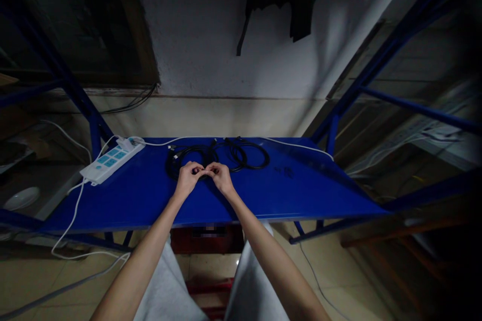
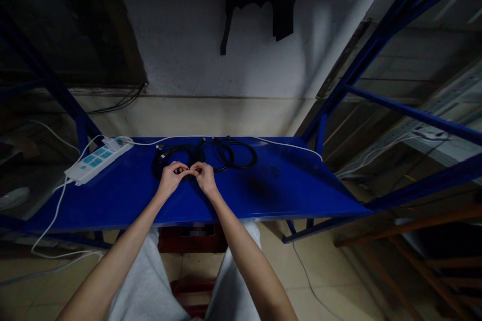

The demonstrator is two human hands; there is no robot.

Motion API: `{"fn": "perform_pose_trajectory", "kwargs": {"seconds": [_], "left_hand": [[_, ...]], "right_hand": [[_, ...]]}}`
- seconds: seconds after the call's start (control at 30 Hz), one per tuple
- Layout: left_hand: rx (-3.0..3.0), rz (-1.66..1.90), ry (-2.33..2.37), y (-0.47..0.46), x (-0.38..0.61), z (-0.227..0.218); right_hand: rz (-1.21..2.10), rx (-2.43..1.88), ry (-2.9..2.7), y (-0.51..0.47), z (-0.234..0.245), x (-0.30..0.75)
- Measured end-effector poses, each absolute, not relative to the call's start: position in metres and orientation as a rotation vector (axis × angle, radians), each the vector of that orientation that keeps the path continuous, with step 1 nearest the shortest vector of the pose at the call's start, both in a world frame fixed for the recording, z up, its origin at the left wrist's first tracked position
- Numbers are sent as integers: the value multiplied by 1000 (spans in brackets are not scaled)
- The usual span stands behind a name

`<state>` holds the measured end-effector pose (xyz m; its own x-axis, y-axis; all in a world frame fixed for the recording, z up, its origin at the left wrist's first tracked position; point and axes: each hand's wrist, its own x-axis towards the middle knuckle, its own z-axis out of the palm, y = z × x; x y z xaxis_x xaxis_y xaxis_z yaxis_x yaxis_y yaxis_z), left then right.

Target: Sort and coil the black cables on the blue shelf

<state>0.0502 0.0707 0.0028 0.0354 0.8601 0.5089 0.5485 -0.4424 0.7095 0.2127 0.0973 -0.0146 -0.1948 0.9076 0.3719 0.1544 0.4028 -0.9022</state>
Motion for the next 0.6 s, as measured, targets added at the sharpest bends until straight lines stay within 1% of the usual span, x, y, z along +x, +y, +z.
{"fn": "perform_pose_trajectory", "kwargs": {"seconds": [0.2,0.33,0.47,0.6], "left_hand": [[2039,1355,1403,74,49,0],[2041,1267,1434,72,52,0],[2194,1127,1519,68,54,3],[2311,1077,1600,64,55,5]], "right_hand": [[898,-965,-1651,95,-14,215],[904,-959,-1660,92,-10,216],[1012,-875,-1610,90,-5,217],[1089,-833,-1613,86,2,219]]}}
